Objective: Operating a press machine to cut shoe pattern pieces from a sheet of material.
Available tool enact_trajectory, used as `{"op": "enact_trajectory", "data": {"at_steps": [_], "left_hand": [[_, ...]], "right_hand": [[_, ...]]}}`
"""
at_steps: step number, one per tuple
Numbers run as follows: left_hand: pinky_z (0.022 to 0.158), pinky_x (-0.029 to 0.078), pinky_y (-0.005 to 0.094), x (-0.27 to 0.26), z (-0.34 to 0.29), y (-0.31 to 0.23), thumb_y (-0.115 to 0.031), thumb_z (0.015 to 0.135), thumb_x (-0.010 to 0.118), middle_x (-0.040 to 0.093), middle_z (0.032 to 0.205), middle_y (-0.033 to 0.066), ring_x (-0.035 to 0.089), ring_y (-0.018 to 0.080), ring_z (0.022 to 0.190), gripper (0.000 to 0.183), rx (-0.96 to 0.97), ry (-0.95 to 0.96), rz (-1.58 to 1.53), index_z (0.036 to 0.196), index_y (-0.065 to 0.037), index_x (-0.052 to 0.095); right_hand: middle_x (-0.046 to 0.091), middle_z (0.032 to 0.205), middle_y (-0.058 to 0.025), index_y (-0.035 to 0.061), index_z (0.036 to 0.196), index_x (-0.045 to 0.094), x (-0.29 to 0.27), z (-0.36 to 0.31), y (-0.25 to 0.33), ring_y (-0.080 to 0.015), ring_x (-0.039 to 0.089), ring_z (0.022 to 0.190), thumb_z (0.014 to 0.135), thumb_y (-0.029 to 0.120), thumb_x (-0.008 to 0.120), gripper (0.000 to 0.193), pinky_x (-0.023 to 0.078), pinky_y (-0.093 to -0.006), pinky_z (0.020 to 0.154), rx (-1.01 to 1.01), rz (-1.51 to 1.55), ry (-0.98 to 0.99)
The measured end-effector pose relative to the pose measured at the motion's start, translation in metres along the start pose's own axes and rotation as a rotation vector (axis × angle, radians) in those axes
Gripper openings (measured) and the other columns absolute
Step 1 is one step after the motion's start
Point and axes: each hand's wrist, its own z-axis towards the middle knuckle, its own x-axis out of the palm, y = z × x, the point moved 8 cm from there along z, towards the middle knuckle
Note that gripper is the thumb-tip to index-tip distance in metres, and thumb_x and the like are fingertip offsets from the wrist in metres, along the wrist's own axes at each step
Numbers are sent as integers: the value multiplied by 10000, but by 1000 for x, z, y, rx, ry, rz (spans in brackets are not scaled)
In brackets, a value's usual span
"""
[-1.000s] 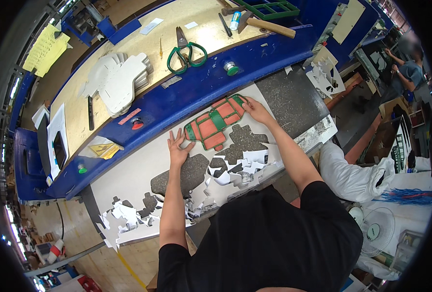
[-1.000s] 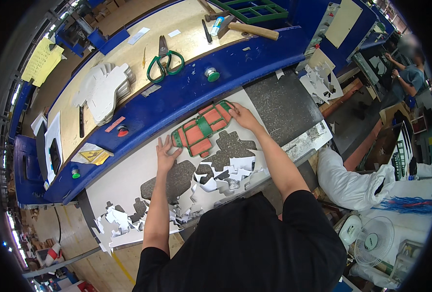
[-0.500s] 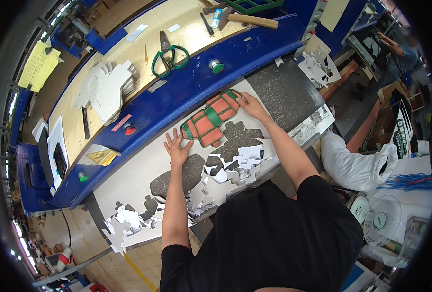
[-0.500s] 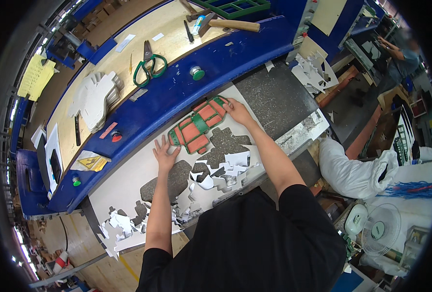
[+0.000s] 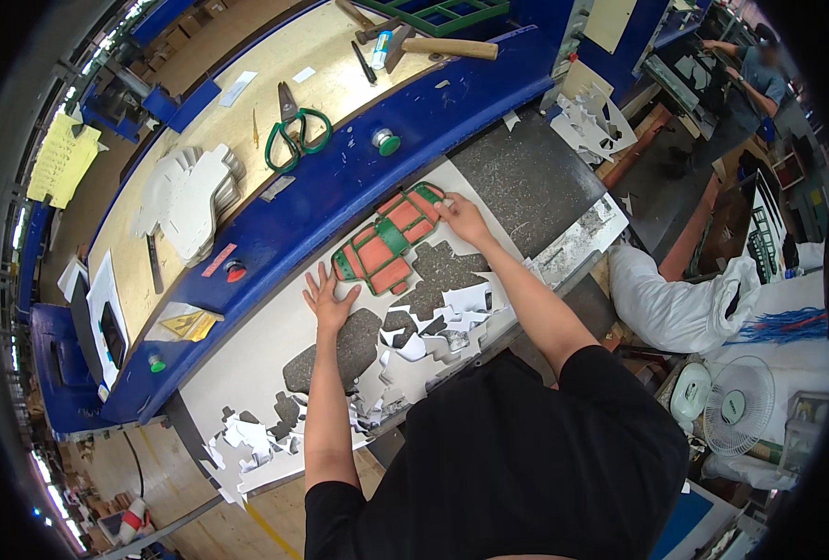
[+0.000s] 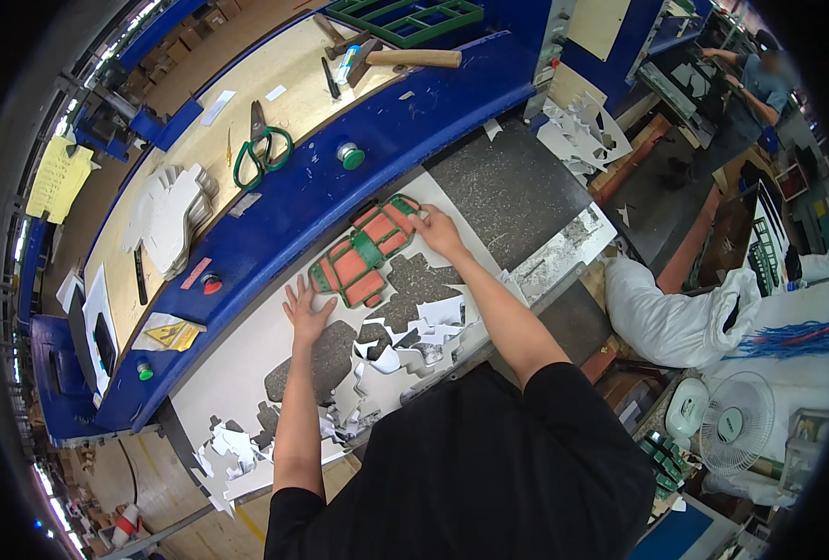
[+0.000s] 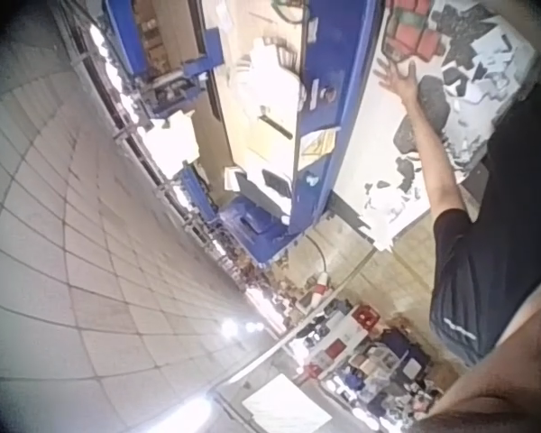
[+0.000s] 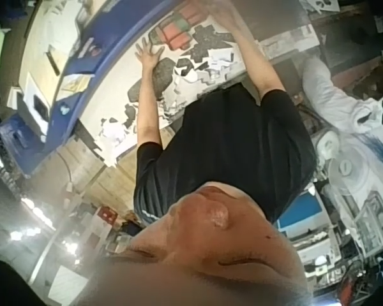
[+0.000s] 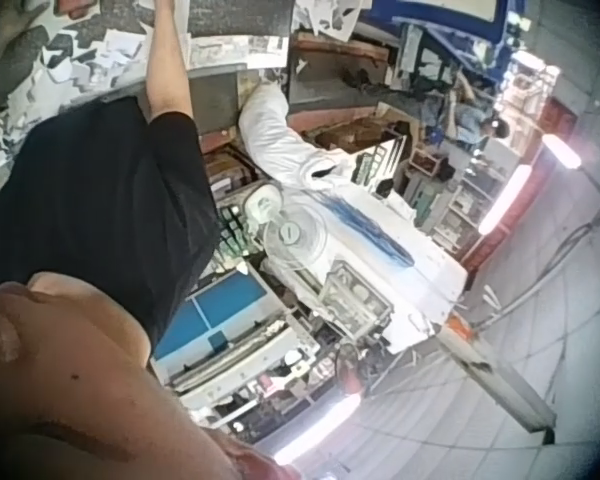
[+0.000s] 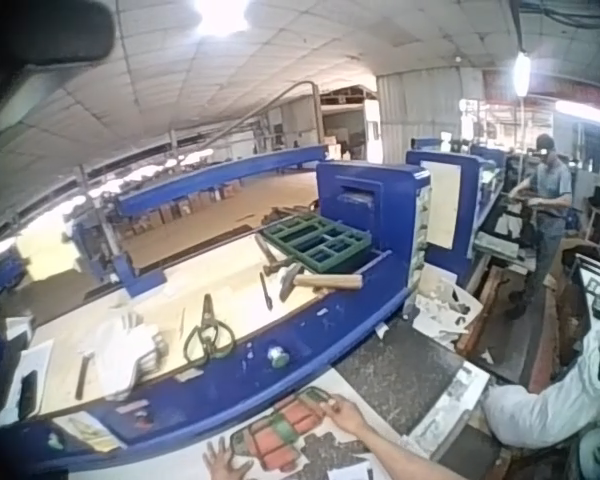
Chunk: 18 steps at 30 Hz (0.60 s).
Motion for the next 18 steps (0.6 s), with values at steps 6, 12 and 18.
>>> {"op": "enact_trajectory", "data": {"at_steps": [6,12,18], "left_hand": [[1159,-52,569,6,8,-2,-506,794,726,187,1622,74,4,342,1504,794,13,22,11,1476,-233,425],[1109,18,691,14,13,12,-494,749,756,226,1610,90,49,401,1491,784,119,-68,0,1445,-285,462],[1162,125,597,-4,-18,-9,-349,755,798,236,1563,249,160,425,1467,758,57,-35,-177,1435,-238,483]], "right_hand": [[700,770,-128,-24,1340,485,4,-31,-6,-211,674,684,889,379,686,638,520,-352,659,79,86,46],[661,679,-72,-5,1248,567,30,-35,-4,-137,593,569,902,362,666,515,451,-323,491,-33,-3,72],[717,760,-143,-40,1131,638,58,-18,51,-226,699,698,843,362,728,503,537,-352,667,-71,-32,184]]}}
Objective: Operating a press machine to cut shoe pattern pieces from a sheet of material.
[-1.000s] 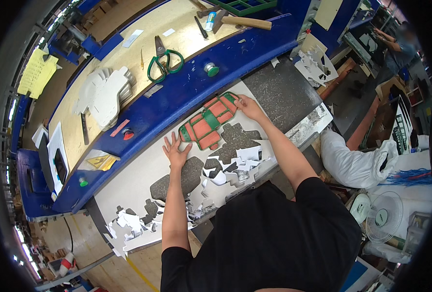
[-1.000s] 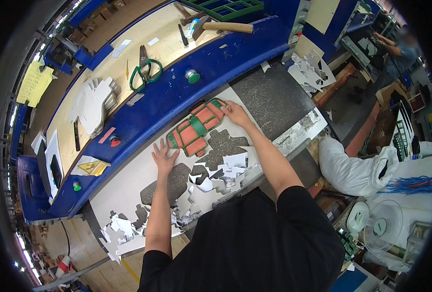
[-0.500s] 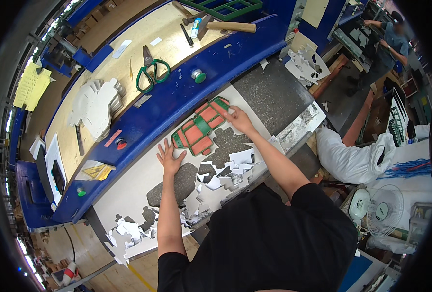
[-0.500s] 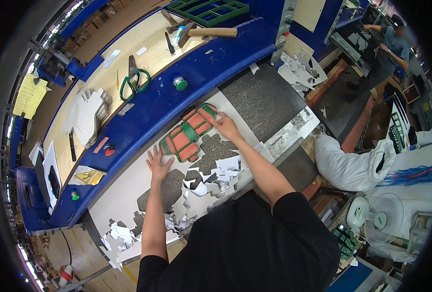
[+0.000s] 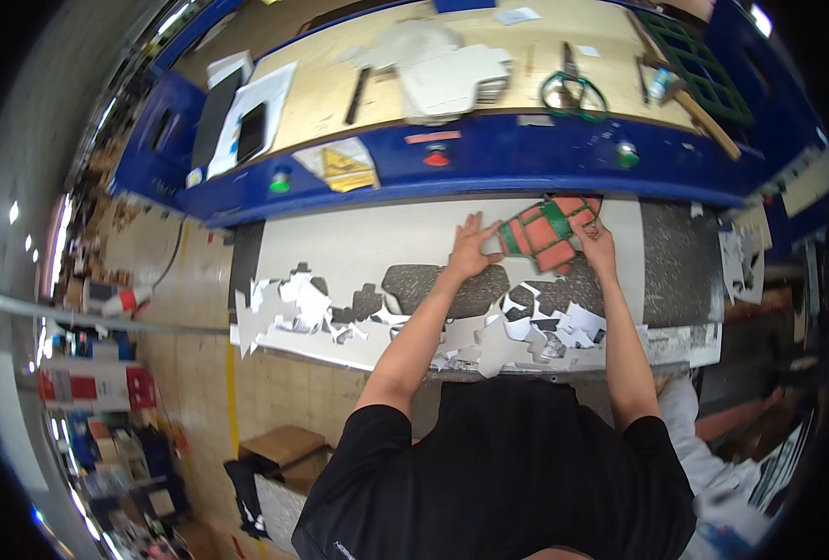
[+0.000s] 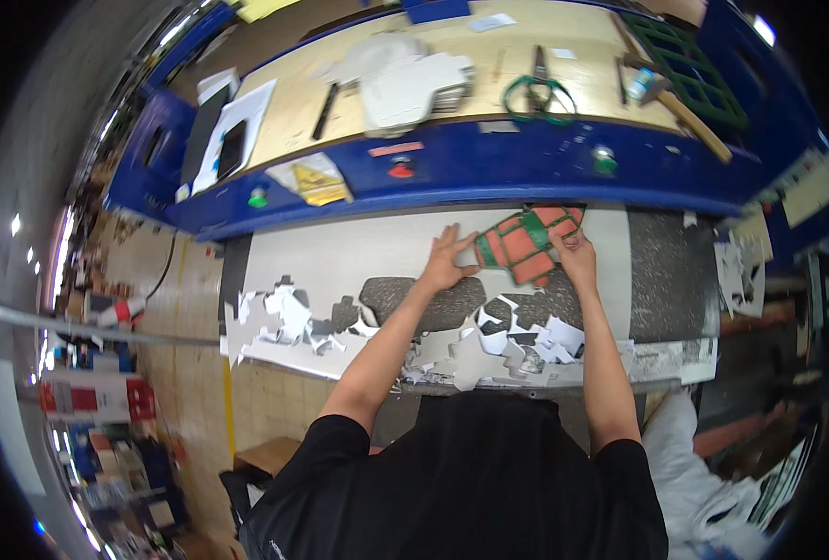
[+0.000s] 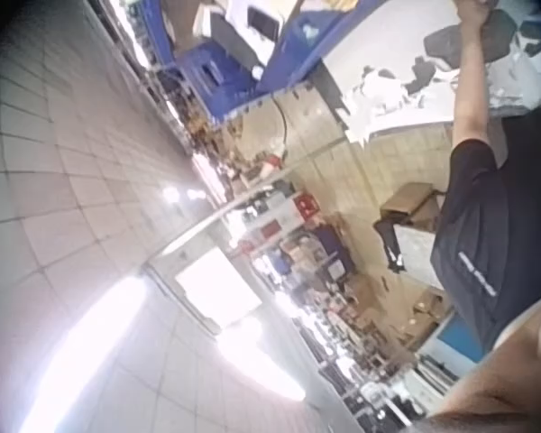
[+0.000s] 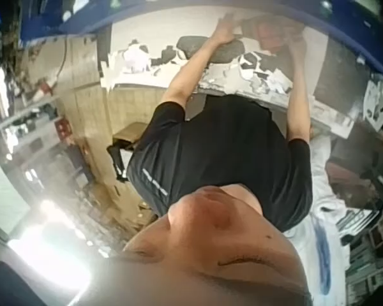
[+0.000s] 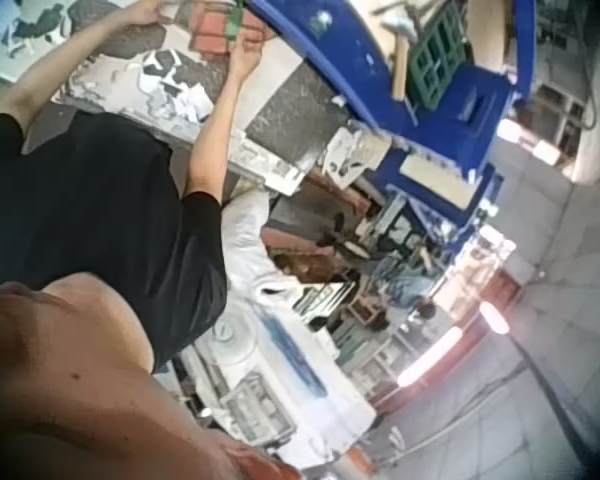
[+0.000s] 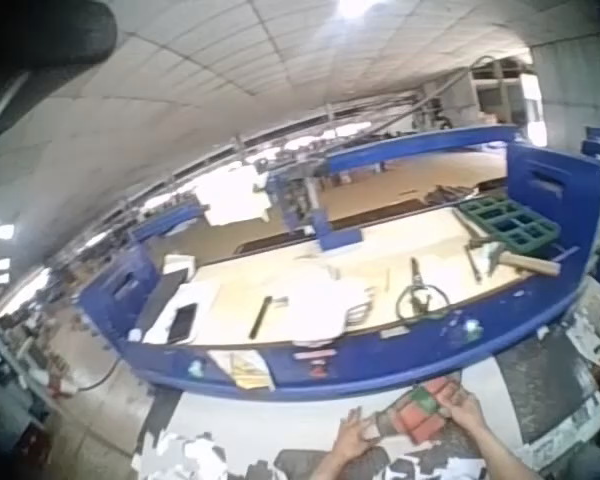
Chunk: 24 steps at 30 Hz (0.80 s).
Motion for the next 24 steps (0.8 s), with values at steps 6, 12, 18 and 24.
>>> {"op": "enact_trajectory", "data": {"at_steps": [6,12,18,24], "left_hand": [[1120,333,441,-65,-107,12,-237,821,735,422,1460,242,400,382,1363,517,-133,-318,-208,1311,-139,604],[1020,439,364,-118,-225,55,-148,868,690,640,1230,163,579,311,1197,358,-339,-604,-305,1210,-52,642],[1070,382,463,-141,-287,106,-235,839,723,566,1310,199,502,355,1266,476,-543,-564,-201,1284,-110,610],[1133,176,623,-119,-324,134,-476,825,690,208,1543,294,173,480,1437,756,-435,-459,290,1466,-177,423]], "right_hand": [[611,1202,-227,-92,1321,500,71,-4,73,-406,488,1203,747,701,644,990,317,-549,1025,-90,-594,38],[443,1340,-301,-165,1382,335,122,-9,108,-427,392,1258,629,695,742,1213,215,-575,1077,-262,-761,166],[406,1399,-282,-116,1361,392,150,-6,129,-432,333,1327,563,436,838,1068,198,-550,1126,-295,-729,210],[376,1453,-257,-68,1421,356,219,-26,174,-432,261,1389,543,381,843,1100,204,-522,1148,-496,-734,382]]}}
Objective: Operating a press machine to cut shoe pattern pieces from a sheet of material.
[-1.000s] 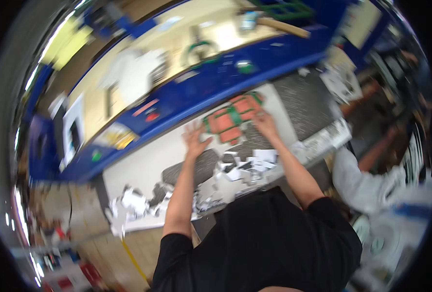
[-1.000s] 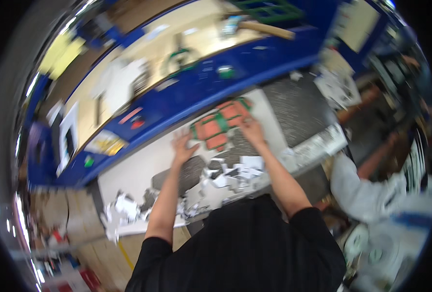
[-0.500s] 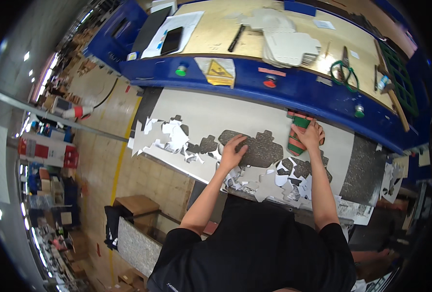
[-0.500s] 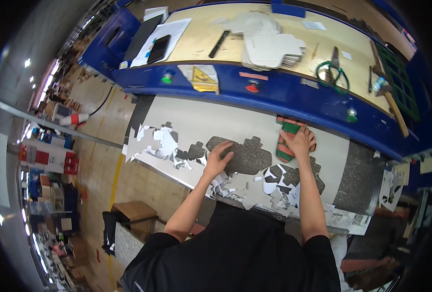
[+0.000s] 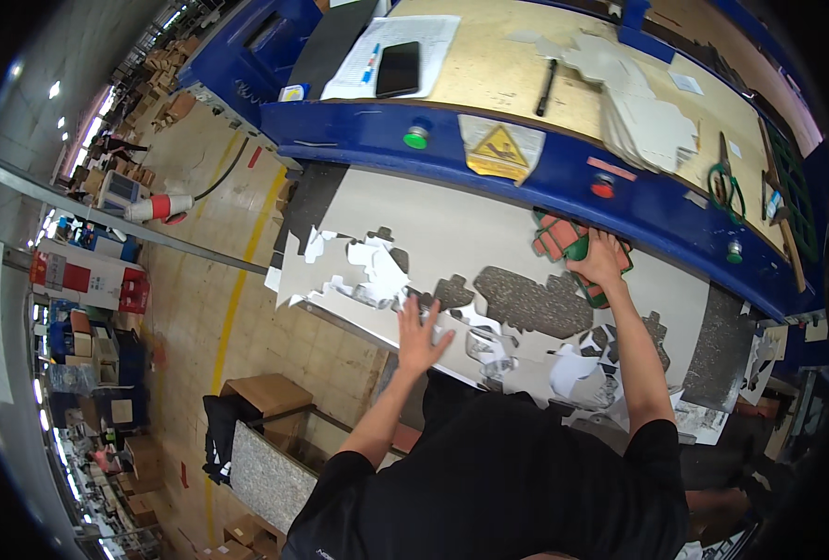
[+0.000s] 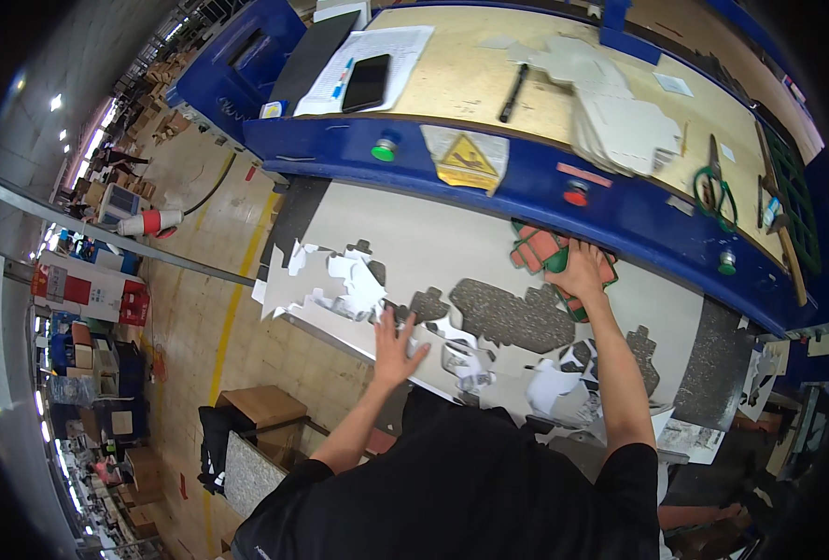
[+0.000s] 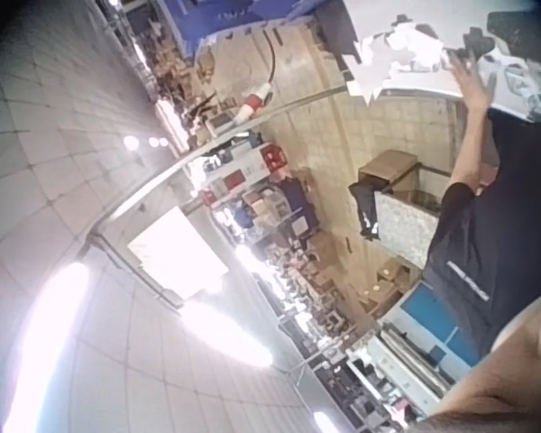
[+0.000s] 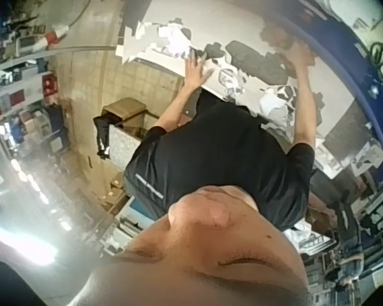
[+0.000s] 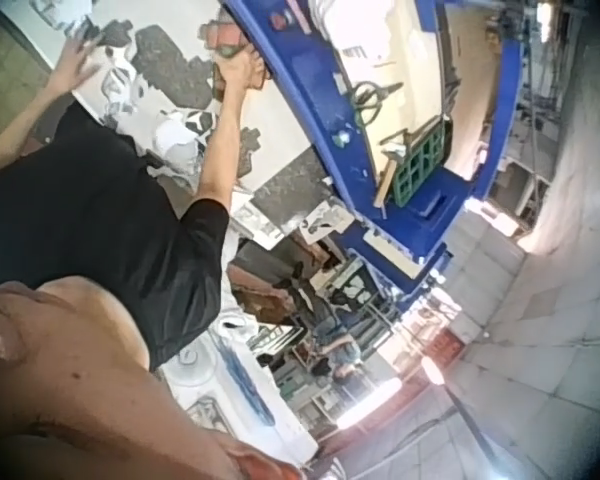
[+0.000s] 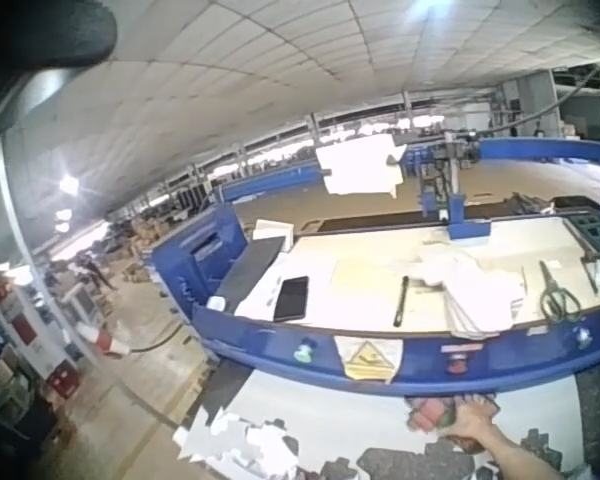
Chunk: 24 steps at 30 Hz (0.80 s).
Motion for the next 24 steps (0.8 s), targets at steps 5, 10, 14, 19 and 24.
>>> {"op": "enact_trajectory", "data": {"at_steps": [5,10,14,19,24], "left_hand": [[1147,151,608,5,6,14,-389,845,666,214,1556,266,183,442,1450,650,50,17,-216,1422,-153,482],[1154,153,575,4,3,41,-296,849,692,227,1552,274,170,456,1452,587,142,162,-557,1389,-146,520],[1030,418,420,0,18,49,-253,879,685,563,1314,202,534,358,1226,454,264,547,-831,1278,-62,583],[865,507,370,-75,83,76,-322,915,660,697,1091,141,664,251,984,427,130,796,-971,1223,-28,631],[923,503,372,-116,178,217,-191,837,714,703,1027,124,661,279,944,233,-48,177,-511,1034,-66,708]], "right_hand": [[302,1521,-237,-47,1468,311,44,38,93,-421,213,1425,556,379,852,1143,193,-546,1160,-49,-42,154],[308,1516,-243,-56,1457,319,91,80,197,-421,243,1414,570,384,851,1124,244,-534,1146,-154,-19,120],[359,1477,-248,-78,1450,317,109,103,278,-431,283,1386,556,390,838,1135,240,-477,1156,-214,12,154],[442,1384,-245,-82,1434,338,147,128,351,-410,348,1330,543,348,850,1114,278,-450,1145,-330,2,184],[499,1345,-240,-3,1408,407,154,140,423,-408,451,1266,609,328,837,966,353,-459,1088,-521,177,130]]}}
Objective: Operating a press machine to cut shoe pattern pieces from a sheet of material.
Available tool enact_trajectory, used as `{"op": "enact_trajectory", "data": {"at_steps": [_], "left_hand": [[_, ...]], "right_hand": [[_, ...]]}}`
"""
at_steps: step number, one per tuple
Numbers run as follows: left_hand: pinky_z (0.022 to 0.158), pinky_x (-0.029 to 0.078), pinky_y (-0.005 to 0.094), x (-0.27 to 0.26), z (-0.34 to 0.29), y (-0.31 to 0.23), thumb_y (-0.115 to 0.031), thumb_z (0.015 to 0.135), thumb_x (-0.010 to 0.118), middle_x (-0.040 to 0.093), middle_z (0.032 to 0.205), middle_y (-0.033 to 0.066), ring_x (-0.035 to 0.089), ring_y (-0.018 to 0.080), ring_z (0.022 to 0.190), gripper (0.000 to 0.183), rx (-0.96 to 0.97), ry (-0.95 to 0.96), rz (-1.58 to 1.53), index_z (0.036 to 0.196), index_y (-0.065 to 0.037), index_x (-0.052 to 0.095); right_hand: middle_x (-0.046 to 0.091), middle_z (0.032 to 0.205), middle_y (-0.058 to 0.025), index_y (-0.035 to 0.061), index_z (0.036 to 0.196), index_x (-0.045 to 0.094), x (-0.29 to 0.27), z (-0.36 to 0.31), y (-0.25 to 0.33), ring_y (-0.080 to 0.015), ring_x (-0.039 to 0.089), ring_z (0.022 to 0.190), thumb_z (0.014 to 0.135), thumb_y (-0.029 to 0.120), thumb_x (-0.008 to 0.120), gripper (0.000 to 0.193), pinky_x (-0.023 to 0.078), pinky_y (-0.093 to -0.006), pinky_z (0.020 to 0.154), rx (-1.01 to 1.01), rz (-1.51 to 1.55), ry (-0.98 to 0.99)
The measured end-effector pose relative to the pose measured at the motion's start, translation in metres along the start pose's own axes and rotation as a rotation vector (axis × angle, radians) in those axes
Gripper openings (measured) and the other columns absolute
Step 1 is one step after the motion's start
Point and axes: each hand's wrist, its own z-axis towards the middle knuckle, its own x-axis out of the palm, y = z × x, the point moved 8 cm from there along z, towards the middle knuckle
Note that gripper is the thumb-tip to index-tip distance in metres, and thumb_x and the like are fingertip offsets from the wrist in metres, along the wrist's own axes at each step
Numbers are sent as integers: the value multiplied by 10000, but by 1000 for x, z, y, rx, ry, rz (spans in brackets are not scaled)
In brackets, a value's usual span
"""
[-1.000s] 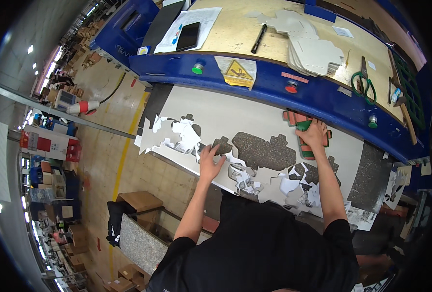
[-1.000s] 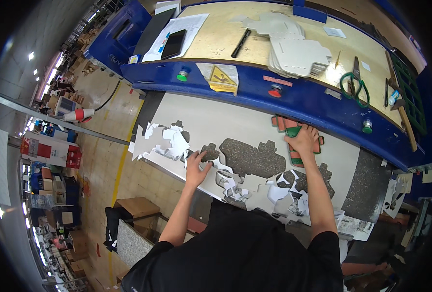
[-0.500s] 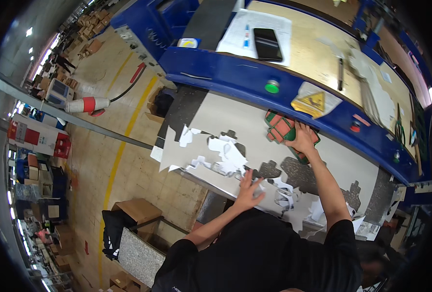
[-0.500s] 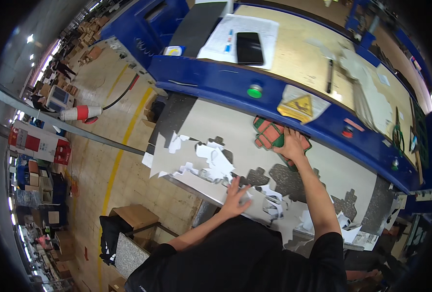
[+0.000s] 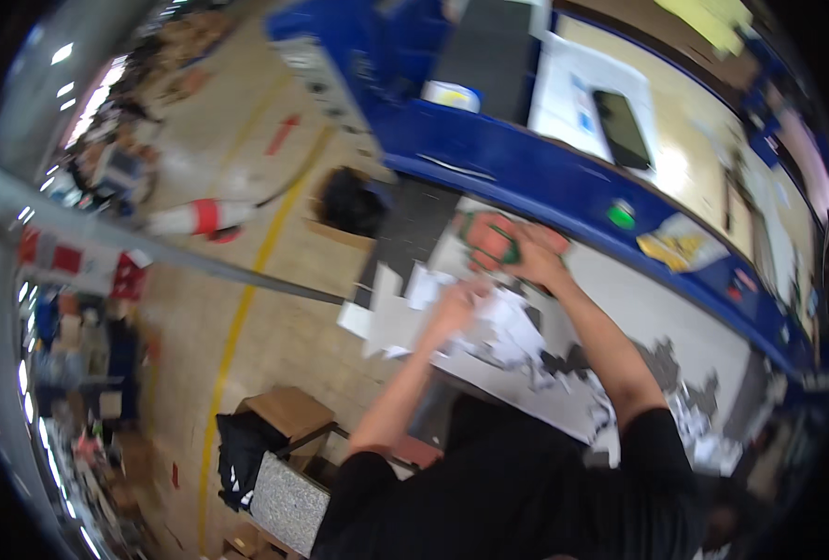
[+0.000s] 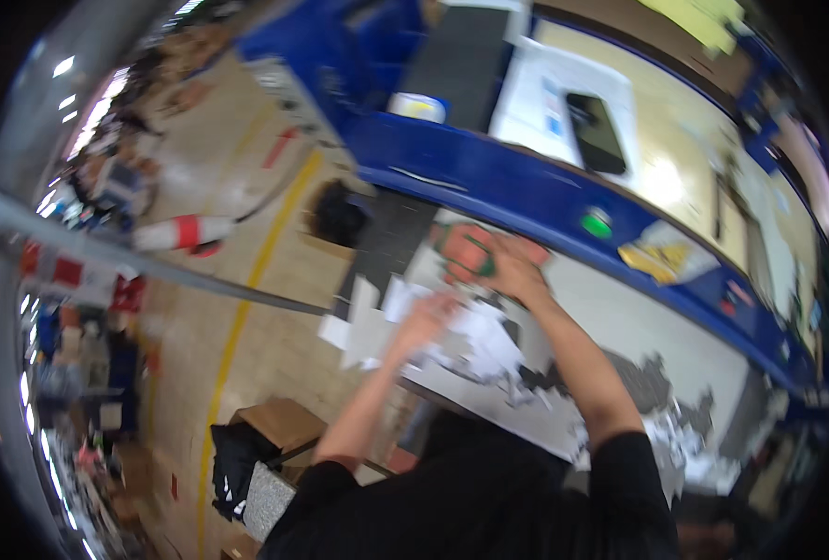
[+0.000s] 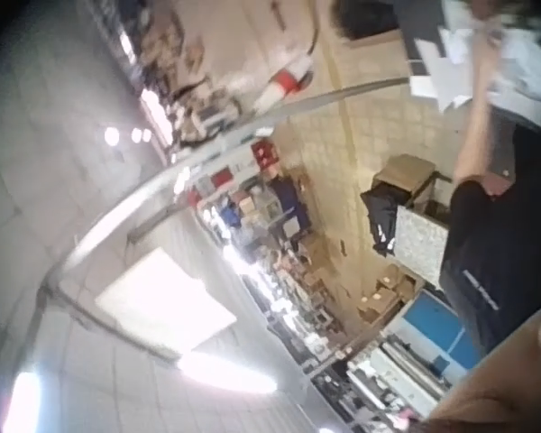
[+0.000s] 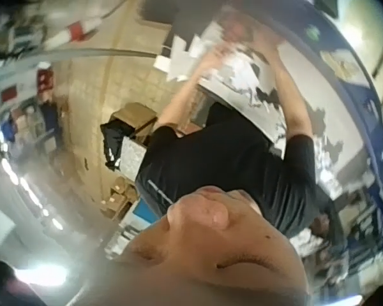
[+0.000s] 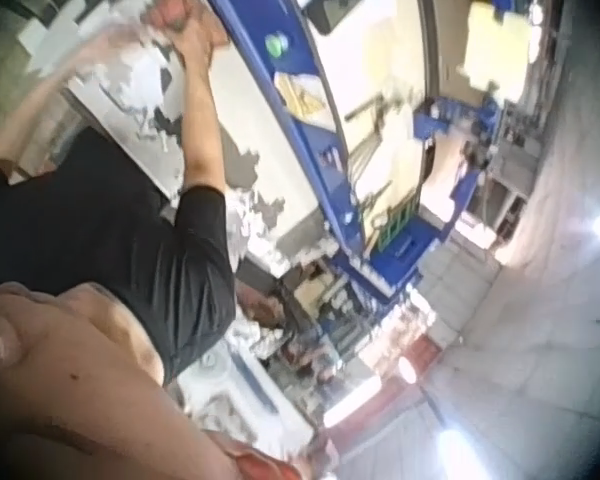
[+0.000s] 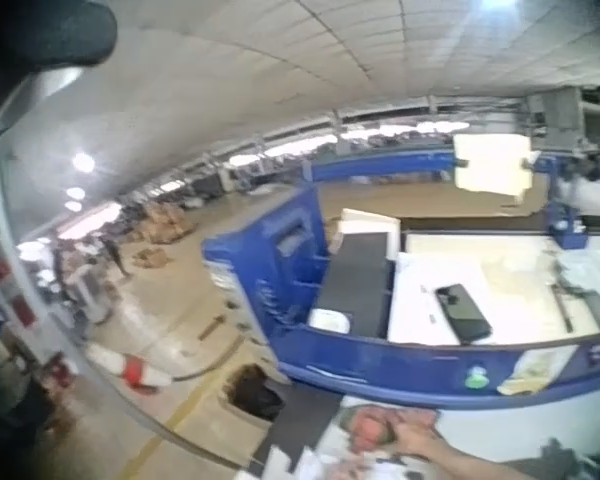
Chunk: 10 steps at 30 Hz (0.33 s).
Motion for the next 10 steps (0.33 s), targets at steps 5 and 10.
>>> {"op": "enact_trajectory", "data": {"at_steps": [5,10], "left_hand": [[935,497,390,-97,47,76,-169,771,772,619,1247,207,629,332,1081,499,-106,-219,135,1234,-45,632],[1149,220,560,-61,89,84,-379,716,820,305,1525,250,261,419,1420,819,18,-52,396,1416,-119,483]], "right_hand": [[347,1462,-260,4,1494,261,-28,-30,4,-408,355,1352,604,387,872,1145,312,-457,1128,57,-52,-156],[286,1488,-254,25,1531,157,-24,-133,-85,-399,308,1380,585,366,913,1258,282,-459,1158,574,120,-12]]}}
